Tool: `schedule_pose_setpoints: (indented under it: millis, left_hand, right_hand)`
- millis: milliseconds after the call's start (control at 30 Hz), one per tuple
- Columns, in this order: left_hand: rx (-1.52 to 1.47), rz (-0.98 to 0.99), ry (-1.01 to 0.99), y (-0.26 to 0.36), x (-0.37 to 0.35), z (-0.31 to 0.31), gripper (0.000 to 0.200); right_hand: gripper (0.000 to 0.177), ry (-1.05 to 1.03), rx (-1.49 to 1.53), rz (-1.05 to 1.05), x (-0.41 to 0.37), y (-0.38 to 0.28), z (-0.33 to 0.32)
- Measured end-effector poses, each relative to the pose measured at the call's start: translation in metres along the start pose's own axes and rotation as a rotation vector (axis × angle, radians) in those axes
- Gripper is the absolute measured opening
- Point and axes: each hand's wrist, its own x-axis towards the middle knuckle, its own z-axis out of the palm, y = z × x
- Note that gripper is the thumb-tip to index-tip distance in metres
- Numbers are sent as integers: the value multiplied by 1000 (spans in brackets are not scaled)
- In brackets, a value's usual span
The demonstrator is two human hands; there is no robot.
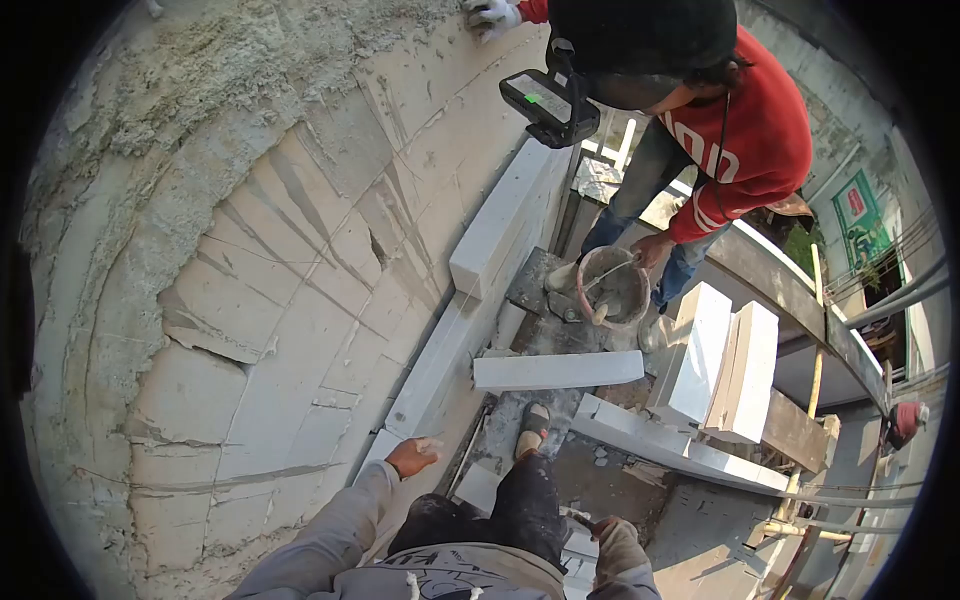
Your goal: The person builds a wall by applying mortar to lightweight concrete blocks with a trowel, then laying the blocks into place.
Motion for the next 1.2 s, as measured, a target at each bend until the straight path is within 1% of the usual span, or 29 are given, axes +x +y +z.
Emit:
schedule_pose_setpoints:
  millis: [33,67,100,133,200,267,300,367,400,467,500,567,600,633,700,733,767,833,900,967,1000,1033,1067,1100,1133,1167,1200]
  left_hand:
    - [-106,37,57,-7,21,-1,46]
    - [-100,86,55,-9,41,-6,46]
    - [-98,-118,4,-58,-103,12,43]
    - [-142,-155,-15,-63,-97,22,40]
    - [-182,-149,-32,-76,-92,44,40]
    - [-217,-185,-4,-83,-105,43,41]
    - [-213,-186,-6,-78,-114,39,41]
    - [-306,-74,84,-63,-134,33,40]
    - [-311,-82,77,-64,-138,30,40]
    - [-262,-56,160,-73,-142,21,40]
    - [-275,-64,157,-72,-148,16,40]
    - [-229,-91,238,-67,-158,7,40]
    - [-242,-157,222,-64,-162,2,47]
    - [-263,-179,229,-53,-165,1,47]
    - [-249,14,305,-23,-177,1,55]
    - [-263,36,282,10,-182,-4,58]
    - [-284,60,274,42,-181,-5,62]
    - [-458,92,280,61,-158,3,55]
    - [-393,58,323,71,-145,3,43]
    - [-356,-189,333,78,-155,-1,37]
    - [-440,-250,410,68,-164,9,37]
    - [-427,-293,487,51,-167,21,38]
    - [-403,-342,557,29,-174,36,39]
    - [-472,-399,617,-1,-179,65,39]
    - [-618,-437,842,-34,-184,100,45]
    - [-755,-472,1070,-50,-196,133,52]
    - [-850,-646,1146,-47,-225,149,54]
  right_hand:
    - [41,57,68,93,8,-6,-34]
    - [36,107,143,188,12,-9,-63]
    - [33,34,196,119,-12,-61,71]
    - [30,117,235,135,0,-56,63]
    - [29,257,553,254,-31,-59,45]
    - [39,305,440,247,-58,-78,43]
    - [39,303,444,247,-65,-82,41]
    - [39,310,392,211,-72,-83,42]
    - [39,300,390,217,-69,-80,43]
    - [39,213,282,219,-61,-73,39]
    - [39,205,271,227,-62,-73,37]
    - [38,170,91,183,-66,-75,28]
    - [38,176,147,213,-74,-77,23]
    - [38,159,120,213,-75,-75,14]
    - [37,31,90,226,-73,-72,-1]
    - [29,45,-44,110,-66,-68,-10]
    - [28,39,-109,72,-65,-69,-28]
    - [27,23,-166,61,-65,-67,-65]
    - [25,-7,-241,57,-64,-69,-106]
    - [24,-34,-307,70,-61,-75,-151]
    - [23,-46,-358,87,-61,-85,-177]
    - [22,-52,-402,103,-56,-90,-200]
    - [21,-57,-459,116,-52,-102,-223]
    - [21,-64,-529,127,-49,-115,-243]
    - [20,-72,-616,125,-49,-130,-261]
    - [19,-89,-754,99,-56,-151,-277]
    - [17,-104,-892,72,-67,-176,-292]
